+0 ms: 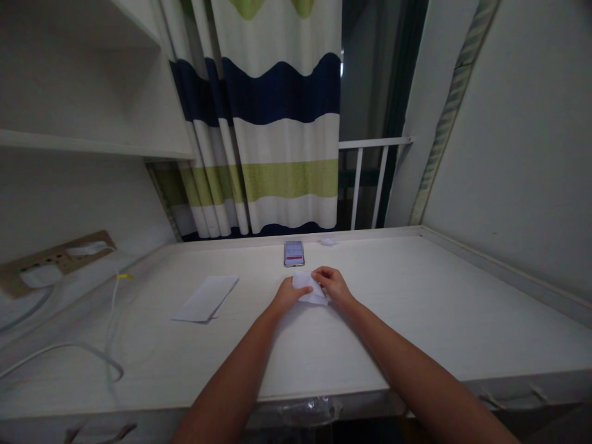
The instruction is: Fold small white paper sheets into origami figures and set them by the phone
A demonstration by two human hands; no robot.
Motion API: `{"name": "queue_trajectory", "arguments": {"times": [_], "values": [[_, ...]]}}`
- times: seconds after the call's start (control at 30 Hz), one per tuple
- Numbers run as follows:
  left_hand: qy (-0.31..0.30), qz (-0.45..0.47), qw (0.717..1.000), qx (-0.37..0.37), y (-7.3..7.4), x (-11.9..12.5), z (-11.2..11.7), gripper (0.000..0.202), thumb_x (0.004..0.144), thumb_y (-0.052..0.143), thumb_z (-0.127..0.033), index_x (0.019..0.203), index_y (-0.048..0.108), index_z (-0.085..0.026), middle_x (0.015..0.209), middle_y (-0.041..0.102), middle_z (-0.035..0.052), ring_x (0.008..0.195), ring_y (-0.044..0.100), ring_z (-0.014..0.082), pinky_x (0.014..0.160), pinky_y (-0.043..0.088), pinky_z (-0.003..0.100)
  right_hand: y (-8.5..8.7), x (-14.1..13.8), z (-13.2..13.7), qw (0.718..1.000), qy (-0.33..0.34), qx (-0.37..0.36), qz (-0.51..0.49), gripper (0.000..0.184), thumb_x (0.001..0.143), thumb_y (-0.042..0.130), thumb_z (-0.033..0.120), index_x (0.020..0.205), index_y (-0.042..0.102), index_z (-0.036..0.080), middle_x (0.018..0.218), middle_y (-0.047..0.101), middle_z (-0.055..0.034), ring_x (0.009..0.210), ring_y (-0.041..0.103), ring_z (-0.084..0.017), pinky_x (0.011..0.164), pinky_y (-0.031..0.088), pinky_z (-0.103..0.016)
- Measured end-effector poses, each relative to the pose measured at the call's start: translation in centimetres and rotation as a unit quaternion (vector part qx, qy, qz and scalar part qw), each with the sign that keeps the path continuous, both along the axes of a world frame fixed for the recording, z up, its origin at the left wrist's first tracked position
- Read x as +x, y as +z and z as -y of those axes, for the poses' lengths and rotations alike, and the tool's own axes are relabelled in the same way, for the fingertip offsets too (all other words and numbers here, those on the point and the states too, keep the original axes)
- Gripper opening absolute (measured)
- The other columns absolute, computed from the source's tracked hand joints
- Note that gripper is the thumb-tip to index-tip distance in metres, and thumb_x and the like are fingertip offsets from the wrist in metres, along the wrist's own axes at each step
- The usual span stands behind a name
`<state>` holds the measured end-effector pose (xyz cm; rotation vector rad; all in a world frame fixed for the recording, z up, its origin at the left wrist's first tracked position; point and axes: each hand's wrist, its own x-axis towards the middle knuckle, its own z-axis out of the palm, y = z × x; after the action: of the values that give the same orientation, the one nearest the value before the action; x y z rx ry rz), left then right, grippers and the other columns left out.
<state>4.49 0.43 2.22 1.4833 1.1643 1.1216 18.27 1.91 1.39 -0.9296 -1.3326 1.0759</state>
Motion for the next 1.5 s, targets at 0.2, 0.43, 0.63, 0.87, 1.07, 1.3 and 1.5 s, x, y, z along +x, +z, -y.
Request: {"name": "queue_trajectory", "arguments": {"times": [0.2,0.43,0.63,0.87,1.07,1.3,1.5], "values": [[0.036,0.014,0.999,0.0,0.05,-0.16,-0.25,0.027,0.053,0.068,-0.015,0.079,0.065,-0.011,0.079,0.068,0.007,0.072,0.062,0.0186,0.066,0.046,0.028,-0.14,-0.01,0.0,0.999,-0.008,0.01,0.03,0.023,0.056,0.061,0.037,0.061,0.058,0.014,0.044,0.046,0.004,0.04,0.035,-0.007,0.041,0.025,-0.021],[0.031,0.008,0.999,-0.007,0.28,-0.09,-0.1,0.028,0.052,0.067,-0.012,0.08,0.064,-0.009,0.079,0.068,0.0075,0.073,0.062,0.019,0.068,0.047,0.028,-0.34,0.17,-0.23,0.998,-0.017,0.019,0.056,0.025,0.057,0.06,0.037,0.059,0.057,0.013,0.044,0.046,0.004,0.04,0.034,-0.006,0.04,0.024,-0.021],[0.069,0.018,0.997,0.009,0.31,-0.15,-0.22,0.027,0.054,0.066,-0.013,0.081,0.064,-0.01,0.08,0.068,0.007,0.074,0.062,0.0186,0.069,0.047,0.028,-0.34,0.13,-0.24,0.999,0.004,0.028,0.04,0.025,0.058,0.061,0.036,0.062,0.059,0.012,0.046,0.048,0.0031,0.043,0.038,-0.007,0.043,0.027,-0.021],[0.047,0.039,0.998,0.016,-0.14,-0.32,-0.37,0.027,0.055,0.067,-0.014,0.081,0.064,-0.01,0.082,0.068,0.0075,0.075,0.062,0.0194,0.07,0.047,0.029,-0.54,0.33,-0.29,0.997,-0.013,0.037,0.067,0.023,0.058,0.062,0.035,0.059,0.058,0.012,0.047,0.049,0.003,0.044,0.038,-0.007,0.043,0.027,-0.021],[0.083,0.045,0.995,0.009,0.16,-0.4,-0.33,0.029,0.055,0.066,-0.015,0.083,0.064,-0.009,0.082,0.067,0.0079,0.074,0.062,0.0189,0.067,0.047,0.027,-0.25,0.22,-0.07,0.998,-0.002,0.029,0.059,0.025,0.06,0.06,0.038,0.059,0.058,0.012,0.05,0.052,0.0016,0.046,0.041,-0.008,0.045,0.029,-0.022],[0.092,0.044,0.995,0.006,0.24,-0.33,-0.33,0.026,0.055,0.067,-0.014,0.08,0.064,-0.01,0.078,0.068,0.0069,0.072,0.062,0.0184,0.066,0.047,0.027,-0.44,0.35,-0.31,0.995,-0.026,0.042,0.09,0.023,0.06,0.06,0.036,0.058,0.057,0.013,0.049,0.05,0.0017,0.047,0.041,-0.009,0.045,0.029,-0.022],[0.132,0.033,0.991,0.015,0.49,-0.36,-0.34,0.026,0.055,0.066,-0.014,0.081,0.064,-0.009,0.08,0.068,0.0073,0.072,0.062,0.0181,0.066,0.047,0.027,-0.33,0.28,-0.27,0.993,-0.024,0.048,0.103,0.023,0.061,0.058,0.036,0.06,0.058,0.013,0.049,0.049,0.0021,0.046,0.04,-0.008,0.046,0.03,-0.021]]}}
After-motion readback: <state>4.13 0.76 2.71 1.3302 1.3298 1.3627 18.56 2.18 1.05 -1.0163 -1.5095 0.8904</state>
